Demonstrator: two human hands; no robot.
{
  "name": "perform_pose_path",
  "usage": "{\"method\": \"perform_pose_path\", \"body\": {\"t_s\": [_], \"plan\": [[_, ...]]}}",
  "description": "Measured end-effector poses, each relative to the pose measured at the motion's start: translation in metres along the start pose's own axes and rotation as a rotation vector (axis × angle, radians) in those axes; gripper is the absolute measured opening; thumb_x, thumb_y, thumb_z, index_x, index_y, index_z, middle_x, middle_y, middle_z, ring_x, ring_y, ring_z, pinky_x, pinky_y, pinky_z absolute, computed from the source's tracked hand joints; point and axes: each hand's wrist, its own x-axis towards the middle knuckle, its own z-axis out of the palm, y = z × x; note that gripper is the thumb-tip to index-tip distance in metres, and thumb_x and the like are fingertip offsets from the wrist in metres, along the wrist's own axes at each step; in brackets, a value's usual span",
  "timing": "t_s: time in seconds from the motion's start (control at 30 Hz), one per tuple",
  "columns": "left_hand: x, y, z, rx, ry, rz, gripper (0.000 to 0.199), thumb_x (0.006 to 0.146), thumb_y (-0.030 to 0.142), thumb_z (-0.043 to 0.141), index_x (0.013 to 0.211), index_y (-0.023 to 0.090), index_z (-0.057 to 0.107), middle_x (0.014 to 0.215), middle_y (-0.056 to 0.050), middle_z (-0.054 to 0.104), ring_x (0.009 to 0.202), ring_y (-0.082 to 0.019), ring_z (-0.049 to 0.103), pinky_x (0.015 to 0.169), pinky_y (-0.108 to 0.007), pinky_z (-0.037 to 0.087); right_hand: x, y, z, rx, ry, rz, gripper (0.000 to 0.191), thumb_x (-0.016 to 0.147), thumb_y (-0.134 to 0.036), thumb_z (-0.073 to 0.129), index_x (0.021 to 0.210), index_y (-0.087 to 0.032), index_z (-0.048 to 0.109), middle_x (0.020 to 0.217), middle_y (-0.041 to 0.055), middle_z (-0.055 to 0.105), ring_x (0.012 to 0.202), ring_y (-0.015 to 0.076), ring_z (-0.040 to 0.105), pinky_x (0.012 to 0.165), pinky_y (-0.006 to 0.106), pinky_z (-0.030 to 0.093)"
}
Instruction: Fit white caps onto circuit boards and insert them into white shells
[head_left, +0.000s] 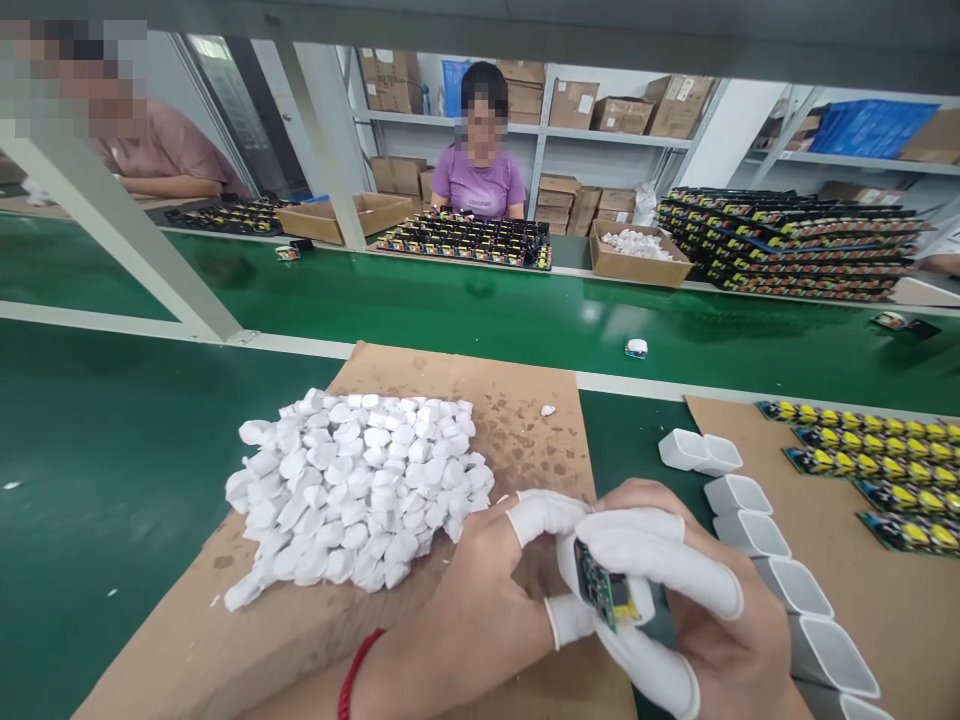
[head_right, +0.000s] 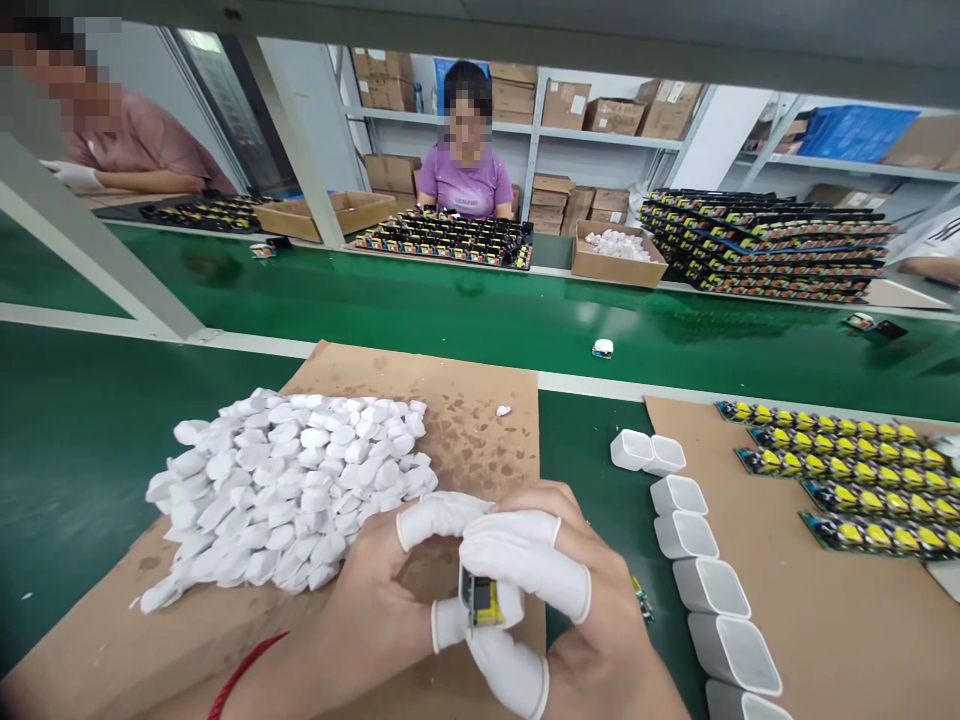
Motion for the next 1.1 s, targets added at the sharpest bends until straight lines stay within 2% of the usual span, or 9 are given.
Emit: {"method": "perform_pose_path", "body": {"t_s": [0.1,0.2,0.3,0.37,0.43,0.53,0.67,0.87,1.1], "plan": [[0.000,0.001,0.000,-0.016,-0.009,-0.020,0.037,0.070,0.011,0.077,0.101,0.027,0.064,0.093,0.004,0.065,0.087,-0.016,0.060,0.079,-0.025,0.049,-0.001,0.001,0.000,-0.014,0.011,-0.021,0.046,0.070,-0.002,0.060,0.113,-0.018,0.060,0.092,0.0082,0.067,0.089,0.0228,0.058,0.071,0.036,0.053],[0.001,0.001,0.000,-0.061,0.007,-0.043,0.034,0.072,0.011,0.074,0.100,0.027,0.064,0.093,0.004,0.065,0.088,-0.017,0.061,0.080,-0.025,0.051,-0.004,0.004,0.002,-0.020,0.011,0.002,0.046,0.076,-0.006,0.060,0.120,-0.020,0.058,0.101,0.0092,0.064,0.096,0.0226,0.058,0.075,0.035,0.054],[0.001,0.000,0.001,-0.148,0.041,-0.085,0.035,0.071,0.009,0.073,0.098,0.029,0.063,0.095,0.007,0.066,0.090,-0.015,0.063,0.080,-0.021,0.053,-0.010,0.008,0.007,0.012,0.004,0.085,0.051,0.086,-0.026,0.063,0.134,-0.023,0.047,0.120,0.0113,0.059,0.105,0.0232,0.057,0.087,0.037,0.055],[0.001,-0.001,0.002,-0.153,0.073,-0.114,0.038,0.069,0.006,0.072,0.098,0.029,0.063,0.095,0.008,0.067,0.093,-0.013,0.063,0.082,-0.019,0.052,-0.015,0.010,0.009,0.044,0.010,0.114,0.057,0.086,-0.035,0.064,0.138,-0.025,0.042,0.130,0.0108,0.054,0.113,0.0238,0.055,0.093,0.036,0.054],[0.001,-0.002,0.003,-0.147,0.075,-0.114,0.040,0.068,0.004,0.072,0.099,0.028,0.062,0.097,0.007,0.067,0.093,-0.013,0.063,0.083,-0.019,0.052,-0.018,0.010,0.010,0.056,0.029,0.130,0.056,0.086,-0.033,0.064,0.137,-0.026,0.042,0.135,0.0093,0.051,0.120,0.0237,0.052,0.099,0.036,0.051],[0.003,0.000,0.005,-0.254,0.029,-0.095,0.037,0.069,0.009,0.075,0.101,0.025,0.063,0.098,0.004,0.068,0.091,-0.015,0.065,0.081,-0.021,0.053,-0.019,0.008,0.007,0.043,0.029,0.137,0.056,0.085,-0.020,0.061,0.137,-0.027,0.042,0.140,0.0092,0.046,0.127,0.0253,0.047,0.105,0.042,0.045],[0.006,0.004,0.007,-0.384,-0.035,-0.111,0.029,0.071,0.015,0.078,0.096,0.021,0.066,0.092,0.000,0.069,0.087,-0.017,0.065,0.075,-0.022,0.053,-0.015,0.004,0.000,0.037,-0.012,0.103,0.056,0.078,-0.011,0.058,0.132,-0.024,0.048,0.136,0.0086,0.050,0.123,0.0241,0.049,0.099,0.038,0.050],[0.007,0.002,0.005,-0.452,-0.067,-0.167,0.030,0.065,0.010,0.081,0.090,0.017,0.066,0.086,-0.001,0.068,0.081,-0.015,0.063,0.072,-0.021,0.051,-0.012,0.006,0.000,0.018,0.021,0.066,0.052,0.077,-0.015,0.061,0.128,-0.023,0.054,0.125,0.0109,0.058,0.110,0.0269,0.057,0.082,0.037,0.057],[0.007,0.004,0.003,-0.465,-0.122,-0.191,0.026,0.067,0.013,0.081,0.089,0.017,0.067,0.089,-0.002,0.070,0.082,-0.016,0.063,0.074,-0.022,0.051,-0.009,0.007,0.001,0.022,0.021,0.028,0.048,0.079,-0.018,0.063,0.126,-0.022,0.056,0.121,0.0103,0.060,0.109,0.0250,0.059,0.088,0.036,0.056]]}}
